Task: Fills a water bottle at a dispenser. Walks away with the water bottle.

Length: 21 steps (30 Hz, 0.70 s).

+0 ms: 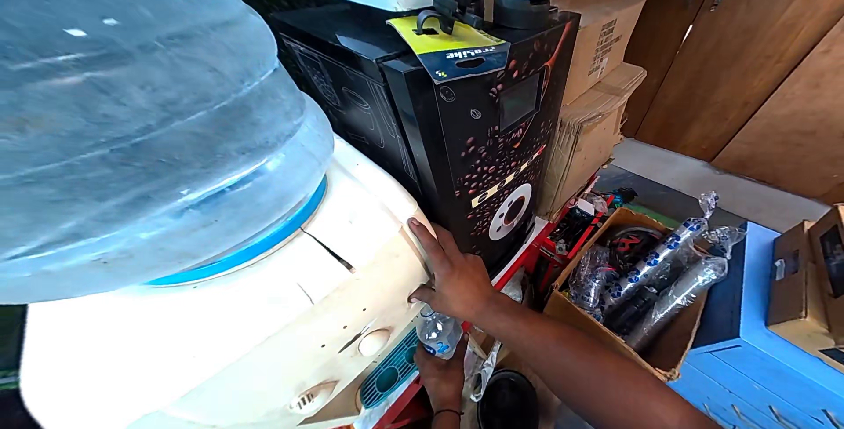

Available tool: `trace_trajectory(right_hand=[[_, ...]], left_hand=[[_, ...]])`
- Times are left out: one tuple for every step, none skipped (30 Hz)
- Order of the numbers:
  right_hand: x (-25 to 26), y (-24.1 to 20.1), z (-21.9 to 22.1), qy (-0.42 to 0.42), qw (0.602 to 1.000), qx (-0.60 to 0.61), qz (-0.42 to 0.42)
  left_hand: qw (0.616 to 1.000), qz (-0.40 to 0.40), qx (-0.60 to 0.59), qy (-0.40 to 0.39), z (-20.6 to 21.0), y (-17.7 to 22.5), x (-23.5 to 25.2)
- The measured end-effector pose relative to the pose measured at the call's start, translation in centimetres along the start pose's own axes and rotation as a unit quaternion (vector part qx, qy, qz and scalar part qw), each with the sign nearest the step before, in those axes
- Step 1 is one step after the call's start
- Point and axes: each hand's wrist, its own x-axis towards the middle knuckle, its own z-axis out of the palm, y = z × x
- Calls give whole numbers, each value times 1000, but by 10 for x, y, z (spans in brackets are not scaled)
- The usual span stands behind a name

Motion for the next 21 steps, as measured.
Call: trace_trajectory(right_hand=[[0, 0, 0, 3, 1000, 1, -1], [0, 1, 1, 6, 1000, 1, -3], [0, 1, 1, 6, 1000, 1, -3], [0, 1, 1, 6, 1000, 0, -3], [0, 1, 1, 5, 1000, 0, -1], [0, 1, 2, 4, 1000, -1, 1], [0, 0, 1, 2, 1000, -2, 4], [0, 0, 0, 1, 1000, 0, 5], [0, -1, -1, 1, 1000, 1, 6], [0, -1, -1, 1, 1000, 0, 6], [0, -1, -1, 4, 1000, -1, 5], [0, -1, -1, 6, 1000, -3, 4], [0, -1, 0, 9, 1000, -4, 2], [0, -1, 0, 9, 1000, -4, 1], [0, -1, 0, 7, 1000, -4, 1], [0, -1, 0, 6, 1000, -3, 1], [-1, -1, 0, 7, 1000, -1, 0], [-1, -1, -1, 6, 1000, 1, 1], [-1, -1, -1, 4, 1000, 2, 2], [-1, -1, -1, 0, 1000, 2, 3], [0, -1, -1, 0, 1000, 2, 3]], left_hand=[[1000, 0, 2, 0, 0, -1, 0], [1000, 1, 5, 1, 0, -1, 0], [1000, 2, 8, 1, 0, 0, 0], [1000, 2, 11, 1, 0, 0, 0], [1000, 3, 11, 0, 0, 0, 0], [1000, 3, 11, -1, 0, 0, 0], [1000, 5, 15, -2, -1, -1, 0], [1000, 5, 19, -4, -1, -1, 0], [1000, 4, 22, -4, -1, -1, 0], [1000, 2, 22, -5, -1, -1, 1], [1000, 1, 24, -6, -1, -1, 1], [1000, 0, 24, -6, -1, -1, 1], [1000, -2, 24, -7, -1, -1, 1], [1000, -2, 24, -6, -1, -1, 0], [1000, -2, 22, -6, -1, -1, 0], [1000, -2, 20, -5, -1, -1, 0], [1000, -2, 19, -6, -1, -1, 0], [1000, -2, 18, -5, -1, 0, 0], [1000, -1, 18, -4, -1, 0, 0], [1000, 1, 19, -3, -1, 1, 0], [1000, 1, 19, -3, -1, 1, 0]])
